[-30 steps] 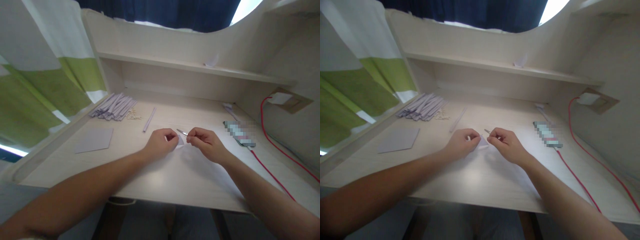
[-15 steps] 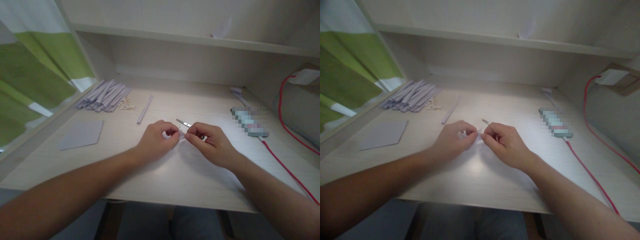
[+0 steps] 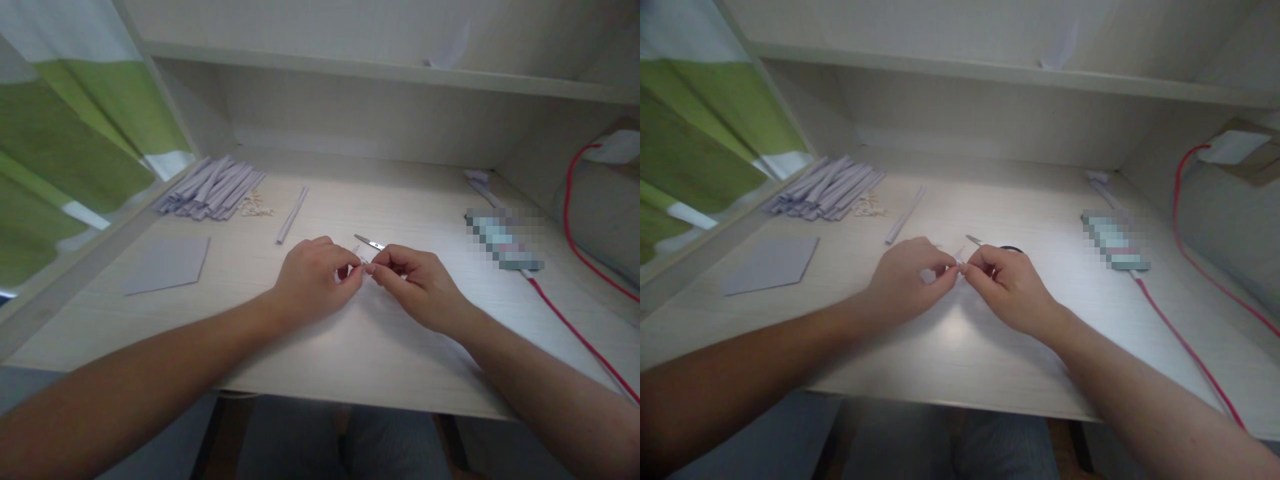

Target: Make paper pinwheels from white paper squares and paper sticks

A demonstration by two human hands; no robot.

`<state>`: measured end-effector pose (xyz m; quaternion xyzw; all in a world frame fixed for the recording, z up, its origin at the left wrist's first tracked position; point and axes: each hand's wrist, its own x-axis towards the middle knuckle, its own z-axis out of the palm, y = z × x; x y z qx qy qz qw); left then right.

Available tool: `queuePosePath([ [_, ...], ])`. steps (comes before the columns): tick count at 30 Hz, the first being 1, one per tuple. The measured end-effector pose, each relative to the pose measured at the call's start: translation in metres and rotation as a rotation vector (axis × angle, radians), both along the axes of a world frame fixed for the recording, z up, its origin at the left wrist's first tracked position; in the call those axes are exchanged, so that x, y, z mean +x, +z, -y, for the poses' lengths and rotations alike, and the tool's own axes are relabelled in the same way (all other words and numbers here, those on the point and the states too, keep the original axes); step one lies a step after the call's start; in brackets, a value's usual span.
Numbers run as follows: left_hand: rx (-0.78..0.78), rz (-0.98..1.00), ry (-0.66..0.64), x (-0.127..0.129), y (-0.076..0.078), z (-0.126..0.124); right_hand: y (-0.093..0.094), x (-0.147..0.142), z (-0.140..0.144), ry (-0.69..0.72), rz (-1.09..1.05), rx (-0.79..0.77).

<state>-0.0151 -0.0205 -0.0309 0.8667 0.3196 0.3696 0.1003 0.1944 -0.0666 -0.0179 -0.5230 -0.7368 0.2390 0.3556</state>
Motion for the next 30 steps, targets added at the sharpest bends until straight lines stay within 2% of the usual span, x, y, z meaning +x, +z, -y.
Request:
queuePosePath([
  [7,0.03,-0.169,0.015,0.001,-0.003,0.0,-0.003,-0.002,-0.003,0.001,-0.078,-0.115],
  [12,0.012,-0.132,-0.099,-0.009,-0.001,-0.021,-0.007,0.002,-0.01,0.029,-0.185,-0.204],
  [13,-0.004,-0.067,-0.063,-0.013,0.001,-0.029,-0.008,0.004,-0.012,0.033,-0.207,-0.224],
  [15,-0.09,0.049,0.089,-0.02,0.002,-0.047,-0.012,0.007,-0.015,0.041,-0.228,-0.253],
  [17,-0.187,0.035,0.173,-0.026,0.0,-0.063,-0.015,0.009,-0.017,0.056,-0.222,-0.261],
  [21,-0.394,-0.048,0.102,-0.026,-0.013,-0.077,-0.019,0.01,-0.019,0.082,-0.201,-0.251],
  [25,-0.351,-0.104,-0.012,-0.021,-0.024,-0.073,-0.017,0.009,-0.019,0.114,-0.159,-0.214],
  [30,-0.326,-0.087,0.008,-0.017,-0.027,-0.071,-0.016,0.01,-0.018,0.123,-0.116,-0.177],
])
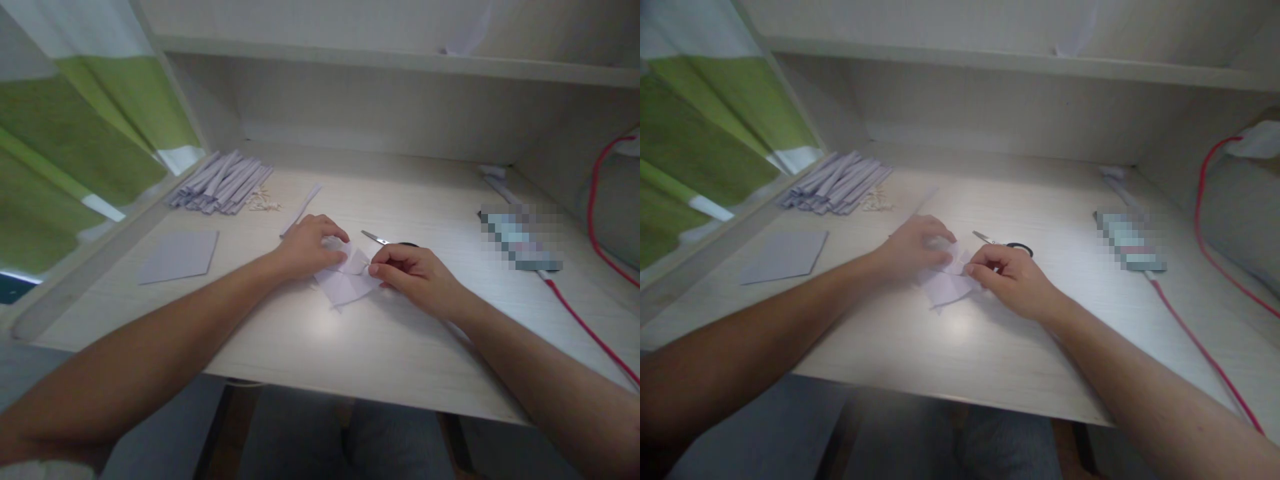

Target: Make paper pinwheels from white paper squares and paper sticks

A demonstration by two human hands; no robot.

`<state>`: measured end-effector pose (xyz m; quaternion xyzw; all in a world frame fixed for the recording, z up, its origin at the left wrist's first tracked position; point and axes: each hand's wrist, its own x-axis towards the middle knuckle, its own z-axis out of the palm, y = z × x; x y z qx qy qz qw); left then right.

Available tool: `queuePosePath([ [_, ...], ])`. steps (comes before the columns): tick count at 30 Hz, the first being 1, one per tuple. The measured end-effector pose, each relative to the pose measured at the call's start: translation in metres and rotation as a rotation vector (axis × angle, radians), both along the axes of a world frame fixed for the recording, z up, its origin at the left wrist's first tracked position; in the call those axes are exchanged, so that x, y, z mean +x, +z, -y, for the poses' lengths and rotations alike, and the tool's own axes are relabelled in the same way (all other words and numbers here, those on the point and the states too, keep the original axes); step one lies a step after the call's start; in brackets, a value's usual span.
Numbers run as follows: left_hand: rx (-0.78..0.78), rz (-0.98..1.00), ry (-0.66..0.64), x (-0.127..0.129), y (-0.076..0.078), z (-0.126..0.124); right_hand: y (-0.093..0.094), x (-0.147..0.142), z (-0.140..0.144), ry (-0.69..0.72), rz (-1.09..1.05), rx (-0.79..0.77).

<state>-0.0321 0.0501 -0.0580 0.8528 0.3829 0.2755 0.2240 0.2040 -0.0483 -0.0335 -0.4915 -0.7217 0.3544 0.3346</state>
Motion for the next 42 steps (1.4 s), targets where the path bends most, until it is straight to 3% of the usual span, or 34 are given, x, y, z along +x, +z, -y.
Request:
queuePosePath([
  [5,0.062,0.019,-0.02,0.0,0.004,0.001,-0.002,0.001,0.0,0.006,0.022,0.0],
  [8,0.02,0.067,-0.031,-0.002,0.012,0.005,-0.001,-0.001,0.001,0.008,0.008,-0.009],
  [12,-0.059,0.103,-0.095,-0.004,0.026,0.013,0.002,-0.003,0.001,-0.003,-0.013,-0.018],
  [17,-0.019,0.123,-0.216,-0.003,0.038,0.023,0.003,-0.003,0.003,-0.009,-0.055,-0.035],
  [42,-0.195,0.207,-0.305,-0.003,0.047,0.029,0.003,0.0,0.005,0.0,-0.086,-0.007],
])
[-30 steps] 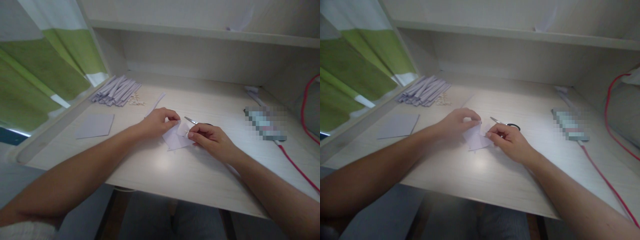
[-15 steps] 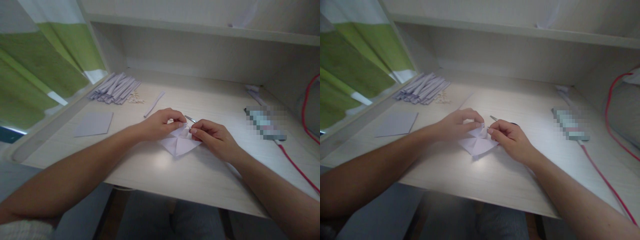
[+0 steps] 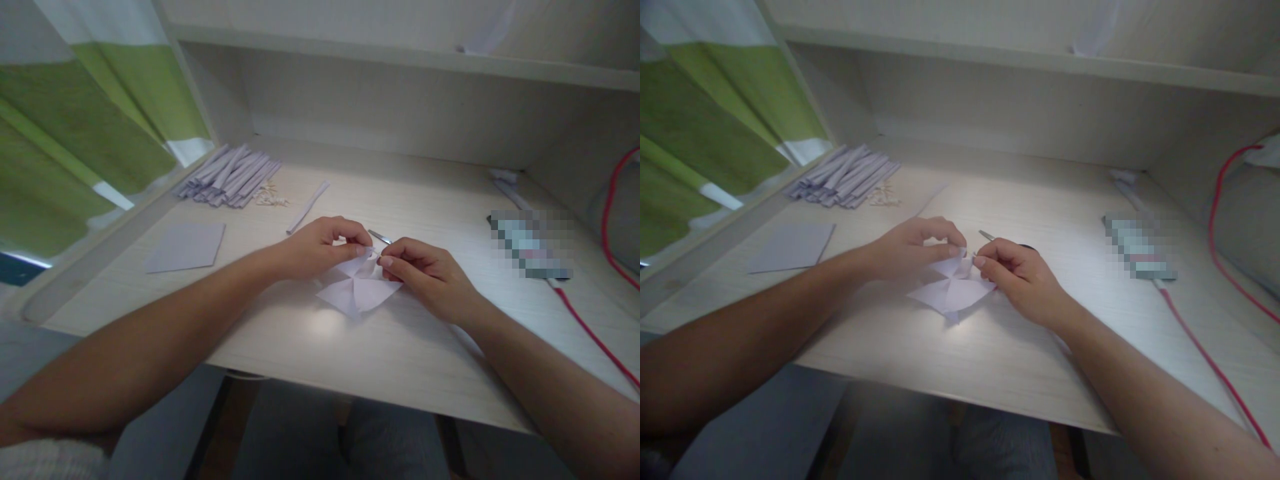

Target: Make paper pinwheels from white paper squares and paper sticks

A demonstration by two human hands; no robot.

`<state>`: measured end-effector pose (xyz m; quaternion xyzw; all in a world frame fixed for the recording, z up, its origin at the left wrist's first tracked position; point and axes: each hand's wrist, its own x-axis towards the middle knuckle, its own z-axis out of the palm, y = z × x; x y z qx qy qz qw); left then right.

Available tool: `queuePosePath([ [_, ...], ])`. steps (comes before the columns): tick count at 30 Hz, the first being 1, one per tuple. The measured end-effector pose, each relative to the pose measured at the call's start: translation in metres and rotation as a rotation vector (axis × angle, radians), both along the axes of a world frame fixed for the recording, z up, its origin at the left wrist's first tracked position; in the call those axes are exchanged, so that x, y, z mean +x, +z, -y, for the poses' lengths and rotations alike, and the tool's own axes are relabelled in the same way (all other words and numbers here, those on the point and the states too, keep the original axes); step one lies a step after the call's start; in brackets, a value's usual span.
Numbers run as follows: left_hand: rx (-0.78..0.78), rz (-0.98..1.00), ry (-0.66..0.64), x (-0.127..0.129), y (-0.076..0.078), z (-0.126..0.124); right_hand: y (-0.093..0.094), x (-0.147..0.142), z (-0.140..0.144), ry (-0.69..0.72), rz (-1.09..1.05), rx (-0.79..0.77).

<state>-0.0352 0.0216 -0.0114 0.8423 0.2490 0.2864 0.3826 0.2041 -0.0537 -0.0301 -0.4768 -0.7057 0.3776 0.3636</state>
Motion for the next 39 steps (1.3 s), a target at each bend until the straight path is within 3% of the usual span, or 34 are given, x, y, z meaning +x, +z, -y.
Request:
queuePosePath([
  [25,-0.124,-0.087,-0.116,-0.0003,0.0025,0.0003,0.0044,-0.0037,0.0023,0.105,0.07,0.105],
  [39,-0.278,-0.031,-0.087,-0.0013,0.0071,0.004,0.0055,-0.0002,0.0024,0.117,0.112,0.114],
])
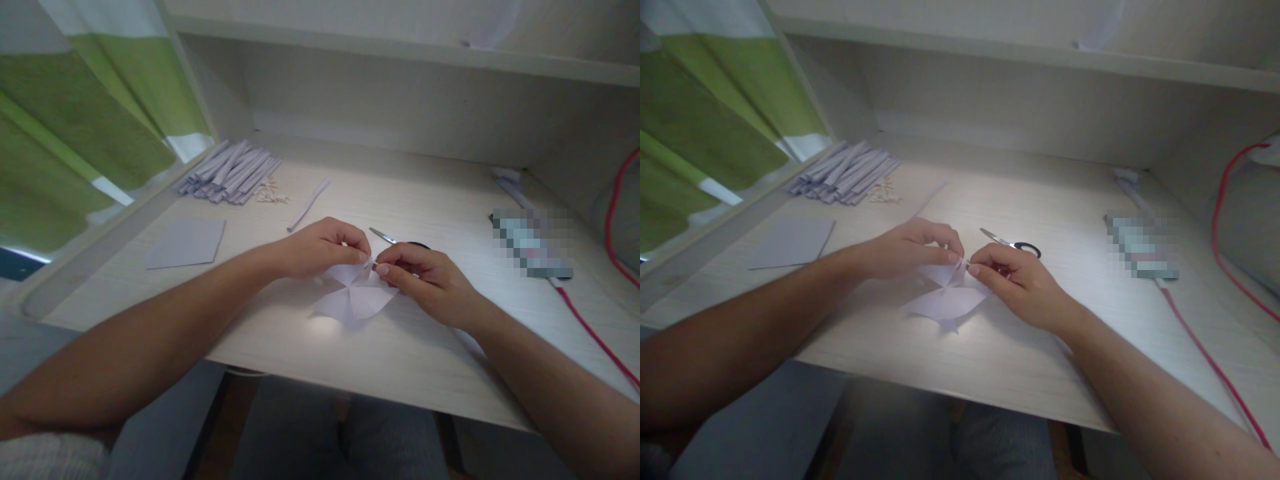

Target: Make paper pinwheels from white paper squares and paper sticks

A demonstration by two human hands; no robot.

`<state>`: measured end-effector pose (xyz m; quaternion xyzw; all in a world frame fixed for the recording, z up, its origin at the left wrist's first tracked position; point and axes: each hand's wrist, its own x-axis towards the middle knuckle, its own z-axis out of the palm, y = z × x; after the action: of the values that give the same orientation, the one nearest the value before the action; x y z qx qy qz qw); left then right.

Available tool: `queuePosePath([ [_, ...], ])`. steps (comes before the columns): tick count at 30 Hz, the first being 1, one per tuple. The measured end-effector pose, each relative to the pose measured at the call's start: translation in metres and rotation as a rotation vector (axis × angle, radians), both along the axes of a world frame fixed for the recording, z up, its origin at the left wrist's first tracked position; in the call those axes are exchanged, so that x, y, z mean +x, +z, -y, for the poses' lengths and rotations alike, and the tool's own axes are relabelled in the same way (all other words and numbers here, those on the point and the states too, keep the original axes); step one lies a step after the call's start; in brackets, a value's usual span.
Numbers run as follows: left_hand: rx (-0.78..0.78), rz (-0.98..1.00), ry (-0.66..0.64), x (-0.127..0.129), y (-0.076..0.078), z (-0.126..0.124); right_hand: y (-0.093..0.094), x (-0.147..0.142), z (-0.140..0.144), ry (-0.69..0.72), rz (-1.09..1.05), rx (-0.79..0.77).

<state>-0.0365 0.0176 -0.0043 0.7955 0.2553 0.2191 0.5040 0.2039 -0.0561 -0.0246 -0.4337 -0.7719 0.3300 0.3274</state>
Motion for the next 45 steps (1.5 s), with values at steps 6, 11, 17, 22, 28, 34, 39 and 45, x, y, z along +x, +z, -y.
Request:
queuePosePath([
  [6,-0.008,-0.021,-0.003,0.0,0.002,0.0,0.001,0.0,0.001,0.009,0.011,0.021],
  [11,-0.007,-0.03,-0.016,-0.001,0.001,0.0,0.001,-0.001,0.002,0.023,0.017,0.028],
  [17,0.025,-0.043,-0.048,0.0,-0.004,-0.002,0.002,-0.002,0.003,0.037,-0.002,0.021],
  [22,0.074,-0.063,-0.047,0.001,-0.004,-0.001,0.002,-0.004,0.003,0.024,-0.018,-0.018],
  [28,0.102,-0.012,0.081,0.004,-0.005,0.002,0.001,-0.005,0.003,-0.009,-0.102,-0.112],
  [34,0.186,0.139,0.272,0.003,-0.005,-0.003,0.002,-0.005,-0.001,-0.057,-0.259,-0.178],
  [39,0.188,0.264,0.501,-0.004,0.008,-0.014,-0.001,-0.003,-0.006,-0.143,-0.431,-0.223],
  [45,0.051,0.237,0.575,-0.012,0.015,-0.018,0.001,-0.002,-0.008,-0.305,-0.616,-0.223],
])
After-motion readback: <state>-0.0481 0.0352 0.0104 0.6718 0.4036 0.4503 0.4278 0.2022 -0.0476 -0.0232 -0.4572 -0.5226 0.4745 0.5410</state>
